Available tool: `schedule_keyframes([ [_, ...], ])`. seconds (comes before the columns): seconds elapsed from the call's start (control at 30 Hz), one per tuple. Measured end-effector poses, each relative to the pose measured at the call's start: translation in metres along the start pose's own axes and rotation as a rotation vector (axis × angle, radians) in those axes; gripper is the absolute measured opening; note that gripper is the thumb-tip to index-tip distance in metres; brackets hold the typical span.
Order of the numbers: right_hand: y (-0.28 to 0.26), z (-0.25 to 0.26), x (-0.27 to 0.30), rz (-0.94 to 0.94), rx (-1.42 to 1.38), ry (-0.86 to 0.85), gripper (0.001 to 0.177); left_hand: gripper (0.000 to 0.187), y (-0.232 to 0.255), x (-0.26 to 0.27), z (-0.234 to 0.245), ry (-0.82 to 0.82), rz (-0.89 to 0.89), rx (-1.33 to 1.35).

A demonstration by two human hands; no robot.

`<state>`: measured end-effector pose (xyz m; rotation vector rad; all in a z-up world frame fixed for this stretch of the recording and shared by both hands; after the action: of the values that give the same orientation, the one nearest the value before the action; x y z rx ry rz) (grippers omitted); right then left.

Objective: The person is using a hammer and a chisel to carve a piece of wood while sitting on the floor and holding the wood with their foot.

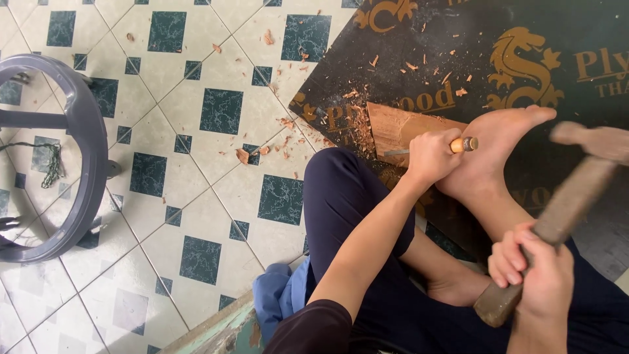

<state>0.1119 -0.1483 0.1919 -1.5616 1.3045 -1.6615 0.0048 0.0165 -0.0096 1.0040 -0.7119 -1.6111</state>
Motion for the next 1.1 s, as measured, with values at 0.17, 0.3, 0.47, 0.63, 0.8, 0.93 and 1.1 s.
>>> schedule_keyframes([
  [0.17,0.020,0.005,-0.020,-0.160,0.093,-0.066,0.034,0.019,-0.002,-0.003,-0.001,-0.055,0.073,-0.038],
  [0.3,0.033,0.017,-0.022,-0.192,0.109,-0.075,0.018,0.019,-0.003,-0.002,0.003,-0.084,0.078,-0.037],
  [0.47,0.032,0.005,-0.020,-0.125,-0.034,0.005,0.017,0.018,-0.005,-0.004,0.001,-0.051,0.043,-0.027],
  [0.63,0.022,-0.007,-0.018,-0.299,0.265,-0.105,0.044,0.018,-0.019,-0.003,0.013,-0.027,0.054,-0.113],
  [0.8,0.015,-0.001,-0.004,-0.111,0.078,0.035,0.002,0.024,-0.020,0.000,0.028,0.088,0.077,0.007],
  [0.93,0.000,-0.004,0.003,-0.008,0.070,0.051,0.013,0.028,0.002,0.001,0.024,0.005,0.030,-0.025],
  [1.1,0.008,-0.004,0.001,-0.061,0.089,0.059,0.016,0.017,0.007,0.005,0.011,-0.102,0.019,0.023],
])
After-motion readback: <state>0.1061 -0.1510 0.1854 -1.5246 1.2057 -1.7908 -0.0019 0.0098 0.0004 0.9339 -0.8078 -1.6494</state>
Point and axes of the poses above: each hand's wrist, its own x-axis away from the middle knuckle, its own z-axis out of the back of the hand, y = z × x, the point moved 1 cm from there along -x, towards the middle knuckle, and after that the axes turned 9 degrees about x, right-handed, at the moved point
